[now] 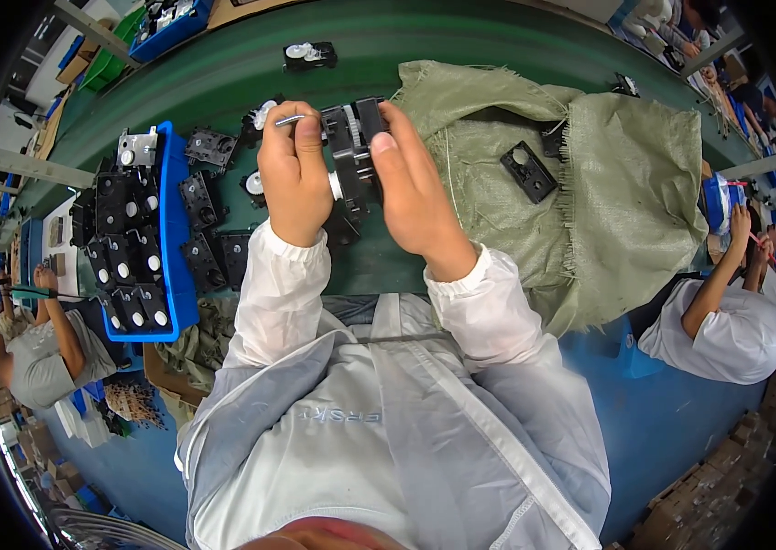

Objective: Manually assemble and inspect mechanical components on a factory production line.

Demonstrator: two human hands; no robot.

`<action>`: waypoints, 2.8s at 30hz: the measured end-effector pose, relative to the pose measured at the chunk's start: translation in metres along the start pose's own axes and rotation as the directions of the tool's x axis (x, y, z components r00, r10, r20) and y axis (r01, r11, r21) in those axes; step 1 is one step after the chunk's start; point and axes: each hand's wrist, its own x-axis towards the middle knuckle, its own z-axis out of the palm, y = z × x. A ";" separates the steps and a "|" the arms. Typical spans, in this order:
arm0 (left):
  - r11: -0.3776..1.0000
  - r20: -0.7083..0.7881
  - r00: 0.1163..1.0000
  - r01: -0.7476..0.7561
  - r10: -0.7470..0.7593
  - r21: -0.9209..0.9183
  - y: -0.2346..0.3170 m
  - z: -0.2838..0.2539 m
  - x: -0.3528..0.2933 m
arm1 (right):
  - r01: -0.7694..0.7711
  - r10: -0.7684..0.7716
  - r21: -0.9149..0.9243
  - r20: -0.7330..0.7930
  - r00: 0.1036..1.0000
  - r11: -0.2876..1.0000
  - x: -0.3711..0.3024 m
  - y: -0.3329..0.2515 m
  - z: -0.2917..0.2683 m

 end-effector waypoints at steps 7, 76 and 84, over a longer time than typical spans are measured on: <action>0.999 0.034 0.999 -0.007 0.008 -0.048 0.012 -0.001 -0.002 | 0.037 -0.037 0.024 -0.018 0.999 0.999 0.002 0.008 0.009; 0.923 0.060 0.997 0.068 -0.049 -0.379 0.029 0.007 0.029 | 0.203 -0.194 0.234 -0.058 0.979 0.951 0.024 -0.024 -0.034; 0.944 0.103 0.993 0.089 -0.059 -0.318 0.031 0.013 0.028 | 0.150 -0.152 0.261 -0.011 0.988 0.954 0.031 -0.022 -0.018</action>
